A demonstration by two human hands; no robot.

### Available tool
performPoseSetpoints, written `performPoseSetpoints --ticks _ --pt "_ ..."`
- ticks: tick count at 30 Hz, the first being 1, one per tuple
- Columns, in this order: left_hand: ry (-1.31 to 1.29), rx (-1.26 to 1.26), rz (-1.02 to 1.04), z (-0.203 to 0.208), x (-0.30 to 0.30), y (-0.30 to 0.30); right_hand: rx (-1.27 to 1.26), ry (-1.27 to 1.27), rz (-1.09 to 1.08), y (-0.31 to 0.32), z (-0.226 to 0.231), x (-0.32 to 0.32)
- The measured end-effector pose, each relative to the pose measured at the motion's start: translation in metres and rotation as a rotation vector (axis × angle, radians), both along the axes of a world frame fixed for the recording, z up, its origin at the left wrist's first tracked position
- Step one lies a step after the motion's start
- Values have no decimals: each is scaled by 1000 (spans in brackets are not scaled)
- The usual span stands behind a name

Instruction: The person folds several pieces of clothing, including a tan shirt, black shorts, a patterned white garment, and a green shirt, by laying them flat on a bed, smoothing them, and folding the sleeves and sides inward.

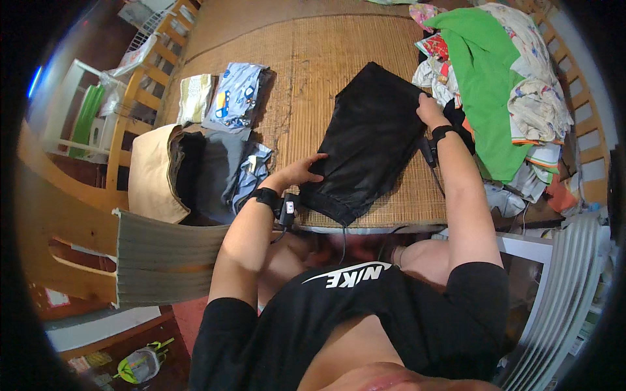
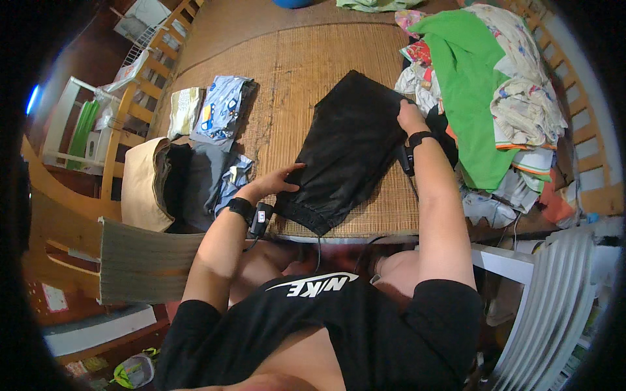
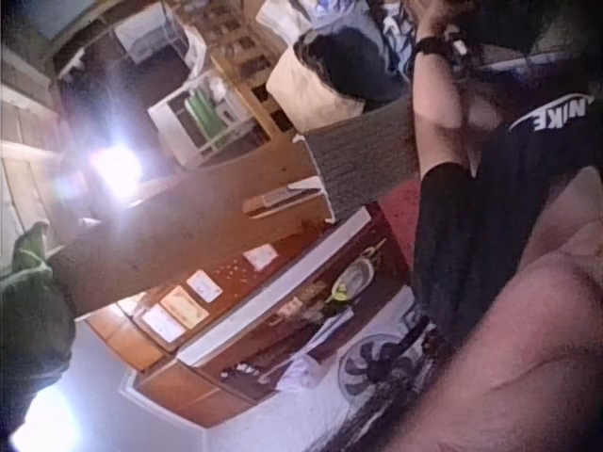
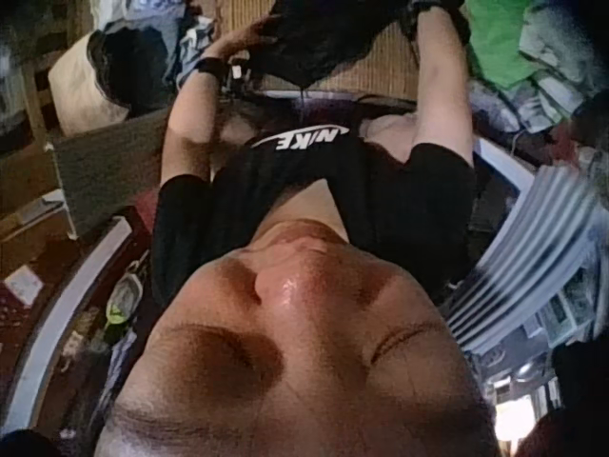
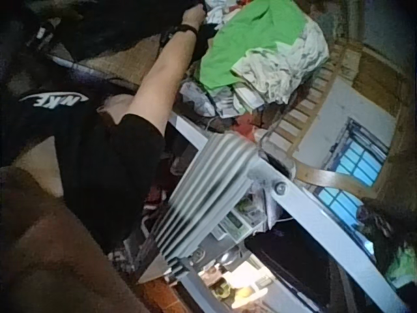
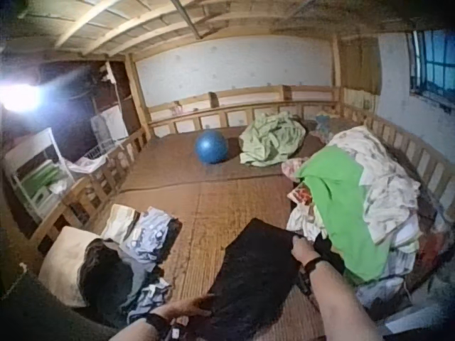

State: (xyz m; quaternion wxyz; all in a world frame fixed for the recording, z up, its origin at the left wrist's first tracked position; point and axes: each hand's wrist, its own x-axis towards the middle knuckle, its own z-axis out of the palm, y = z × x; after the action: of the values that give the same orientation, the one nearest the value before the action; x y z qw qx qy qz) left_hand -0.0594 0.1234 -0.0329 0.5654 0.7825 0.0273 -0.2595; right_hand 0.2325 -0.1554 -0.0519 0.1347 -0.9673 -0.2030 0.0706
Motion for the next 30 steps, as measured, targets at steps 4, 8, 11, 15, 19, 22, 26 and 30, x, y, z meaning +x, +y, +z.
performPoseSetpoints --ticks 4,8,11,15,19,22,26,30 --pt "5 -6 17 -4 -6 6 276 -171 -213 -14 -17 10" --pt "175 28 121 35 0 -14 349 71 -314 -37 -24 16" --pt "238 39 156 22 -2 -3 352 -99 9 -28 -11 -3" --pt "181 83 104 21 4 -9 94 -50 99 -41 -9 -7" --pt "154 43 110 20 -4 -2 -45 -234 82 -30 17 -31" --pt "197 78 96 12 -2 1 -78 -451 410 -26 24 -33" --pt "155 18 83 29 3 -10 -230 -359 450 -23 31 -18" --pt "62 -41 50 20 -2 -6 -203 -331 389 -10 39 -12"
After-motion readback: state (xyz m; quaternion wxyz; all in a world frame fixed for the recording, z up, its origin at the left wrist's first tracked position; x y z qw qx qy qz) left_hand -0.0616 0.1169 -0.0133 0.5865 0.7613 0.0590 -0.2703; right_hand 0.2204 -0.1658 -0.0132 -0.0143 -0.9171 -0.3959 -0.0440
